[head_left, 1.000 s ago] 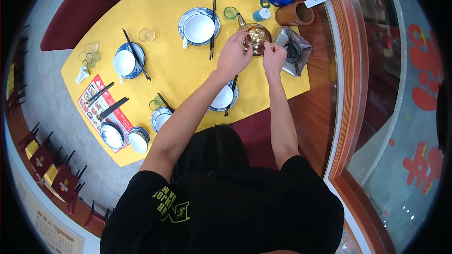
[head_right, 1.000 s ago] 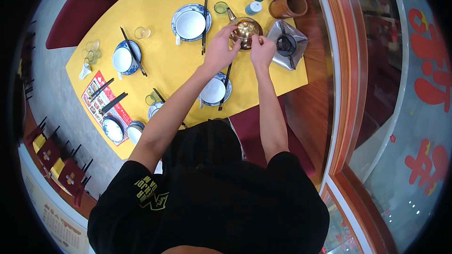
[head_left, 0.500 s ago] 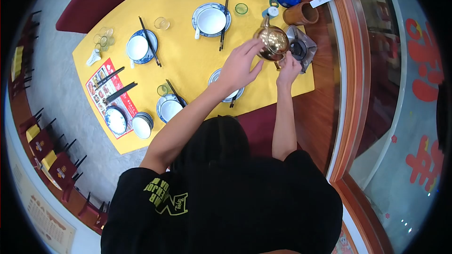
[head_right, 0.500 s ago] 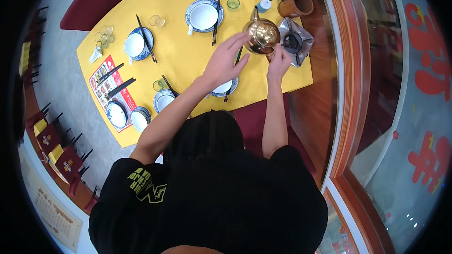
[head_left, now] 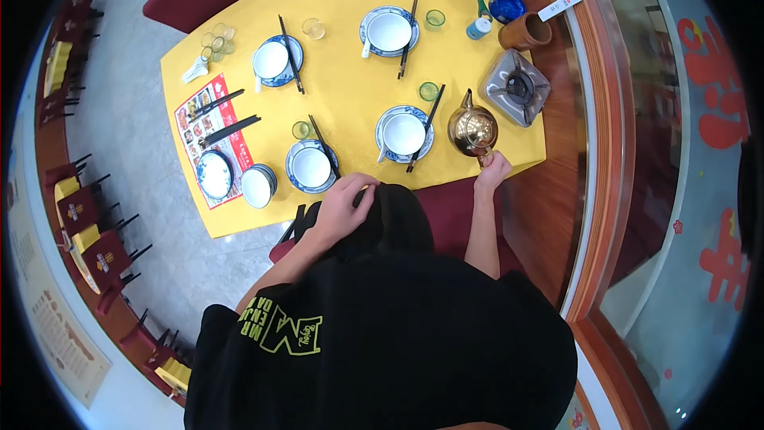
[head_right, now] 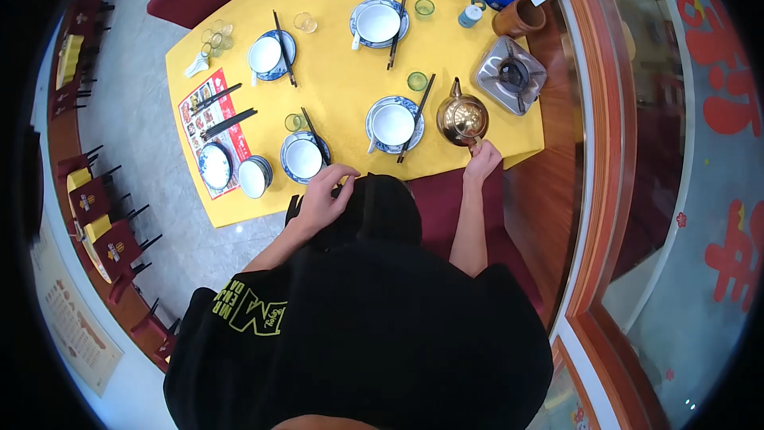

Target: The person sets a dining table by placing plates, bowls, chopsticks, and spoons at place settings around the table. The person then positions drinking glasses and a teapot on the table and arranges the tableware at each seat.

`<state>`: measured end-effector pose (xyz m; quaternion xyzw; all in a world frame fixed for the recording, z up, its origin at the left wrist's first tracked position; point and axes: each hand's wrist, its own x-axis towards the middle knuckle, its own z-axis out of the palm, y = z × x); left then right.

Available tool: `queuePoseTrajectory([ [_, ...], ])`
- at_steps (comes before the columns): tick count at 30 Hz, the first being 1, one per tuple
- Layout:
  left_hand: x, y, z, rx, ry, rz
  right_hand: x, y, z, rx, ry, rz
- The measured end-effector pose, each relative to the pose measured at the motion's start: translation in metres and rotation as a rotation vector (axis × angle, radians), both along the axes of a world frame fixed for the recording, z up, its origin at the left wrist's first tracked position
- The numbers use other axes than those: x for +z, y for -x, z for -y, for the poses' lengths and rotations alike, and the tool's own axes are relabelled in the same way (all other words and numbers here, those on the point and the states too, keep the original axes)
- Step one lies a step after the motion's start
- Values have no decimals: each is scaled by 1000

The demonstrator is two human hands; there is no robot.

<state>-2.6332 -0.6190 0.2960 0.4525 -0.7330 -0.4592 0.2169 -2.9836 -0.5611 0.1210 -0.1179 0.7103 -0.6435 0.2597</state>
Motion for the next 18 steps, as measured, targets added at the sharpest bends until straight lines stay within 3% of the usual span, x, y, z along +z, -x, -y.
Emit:
queuePoseTrajectory([
  [6,-49,-46,-28,29,-87,191,-34,-1,-12,11,-26,144],
  [8,-79,-64,-42,260,-111,352,-48,0,-16,135,21,116],
  [10,-123,-87,-60,318,-175,424,-51,1,-16,170,30,79],
  [12,-139,-91,-65,650,-378,428,-46,-3,-16,193,35,39],
  [14,-146,-90,-57,729,-515,441,-33,-4,-17,288,-121,-189],
  [16,-165,-87,-47,1070,-833,447,-30,-2,-19,340,-163,-276],
  [18,-217,-109,-51,1087,-876,279,-11,-14,-11,228,-260,-609],
])
